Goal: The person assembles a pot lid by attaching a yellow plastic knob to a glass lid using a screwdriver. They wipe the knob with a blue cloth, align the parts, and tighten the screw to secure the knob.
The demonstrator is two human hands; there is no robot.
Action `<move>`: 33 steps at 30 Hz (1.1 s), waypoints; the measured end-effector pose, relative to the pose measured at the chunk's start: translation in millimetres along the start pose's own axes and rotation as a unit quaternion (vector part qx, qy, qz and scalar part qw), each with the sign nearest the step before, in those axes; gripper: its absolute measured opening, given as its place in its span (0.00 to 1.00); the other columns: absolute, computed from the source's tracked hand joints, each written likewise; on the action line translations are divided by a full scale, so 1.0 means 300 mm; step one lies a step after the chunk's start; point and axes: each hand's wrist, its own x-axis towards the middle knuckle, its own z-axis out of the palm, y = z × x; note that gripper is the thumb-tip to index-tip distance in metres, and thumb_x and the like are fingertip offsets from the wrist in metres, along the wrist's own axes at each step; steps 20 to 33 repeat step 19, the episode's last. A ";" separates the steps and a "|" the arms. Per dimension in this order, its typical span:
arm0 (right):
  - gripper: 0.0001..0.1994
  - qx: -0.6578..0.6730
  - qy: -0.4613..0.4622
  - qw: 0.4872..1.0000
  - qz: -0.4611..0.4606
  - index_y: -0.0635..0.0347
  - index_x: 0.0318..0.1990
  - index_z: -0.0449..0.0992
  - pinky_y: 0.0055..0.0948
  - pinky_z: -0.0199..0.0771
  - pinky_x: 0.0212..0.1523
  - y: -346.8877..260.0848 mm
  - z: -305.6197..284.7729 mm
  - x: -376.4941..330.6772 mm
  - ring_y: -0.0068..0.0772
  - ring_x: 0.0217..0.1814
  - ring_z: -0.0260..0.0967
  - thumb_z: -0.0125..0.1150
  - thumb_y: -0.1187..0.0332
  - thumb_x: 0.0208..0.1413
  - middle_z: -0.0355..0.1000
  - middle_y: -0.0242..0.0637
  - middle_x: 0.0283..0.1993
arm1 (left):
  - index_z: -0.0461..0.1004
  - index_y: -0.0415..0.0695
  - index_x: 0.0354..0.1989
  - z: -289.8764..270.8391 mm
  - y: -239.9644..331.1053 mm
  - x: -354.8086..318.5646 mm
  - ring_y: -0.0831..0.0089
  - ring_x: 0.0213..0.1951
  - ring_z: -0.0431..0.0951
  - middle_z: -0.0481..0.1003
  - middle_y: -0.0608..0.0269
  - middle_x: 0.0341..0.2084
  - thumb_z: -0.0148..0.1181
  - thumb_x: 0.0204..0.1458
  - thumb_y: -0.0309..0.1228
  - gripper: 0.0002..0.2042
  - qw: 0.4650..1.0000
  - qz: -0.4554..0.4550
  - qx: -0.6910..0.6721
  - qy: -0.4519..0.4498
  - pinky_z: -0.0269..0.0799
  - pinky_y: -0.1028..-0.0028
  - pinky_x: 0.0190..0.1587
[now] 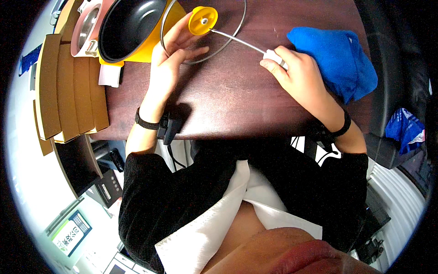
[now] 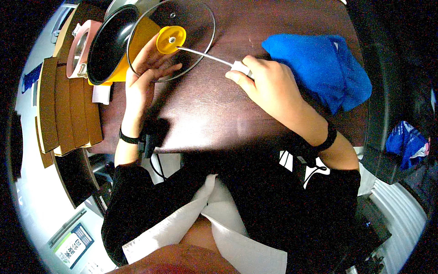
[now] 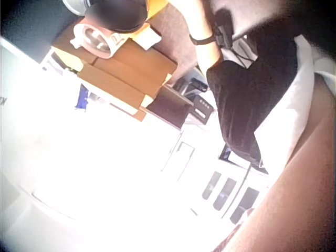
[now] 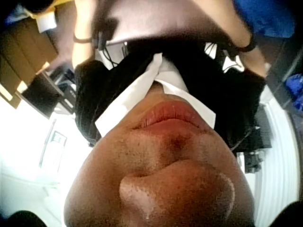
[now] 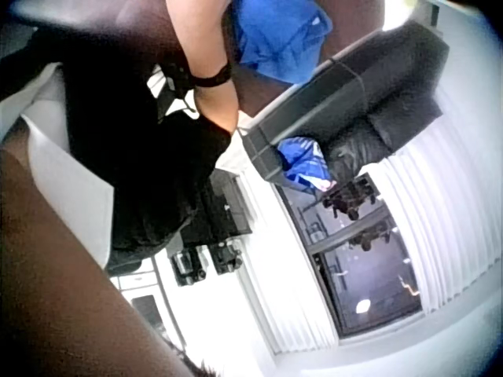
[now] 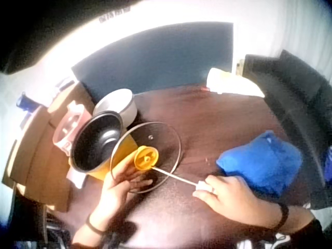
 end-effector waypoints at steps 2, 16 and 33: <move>0.15 -0.013 0.004 1.000 -0.006 0.60 0.23 0.68 0.37 0.67 0.20 0.003 0.001 0.003 0.46 0.20 0.68 0.61 0.57 0.47 0.69 0.42 0.19 | 0.52 0.38 0.61 0.011 0.003 -0.001 0.58 0.57 0.62 0.60 0.51 0.56 0.33 0.40 0.13 0.32 1.000 0.002 0.010 0.004 0.66 0.62 0.53; 0.15 -0.081 0.072 0.994 -0.020 0.58 0.26 0.71 0.34 0.67 0.20 -0.013 -0.017 0.008 0.42 0.22 0.68 0.62 0.56 0.44 0.69 0.38 0.24 | 0.49 0.38 0.61 0.040 0.022 -0.007 0.51 0.55 0.63 0.58 0.46 0.57 0.37 0.44 0.15 0.30 0.995 0.023 0.092 -0.023 0.65 0.60 0.54; 0.15 -0.087 0.080 0.993 -0.026 0.58 0.27 0.72 0.34 0.67 0.20 -0.013 -0.020 0.008 0.42 0.22 0.68 0.63 0.56 0.44 0.69 0.38 0.24 | 0.48 0.38 0.62 0.036 0.022 -0.005 0.51 0.55 0.63 0.58 0.48 0.57 0.39 0.46 0.16 0.30 0.995 0.020 0.098 -0.031 0.65 0.60 0.53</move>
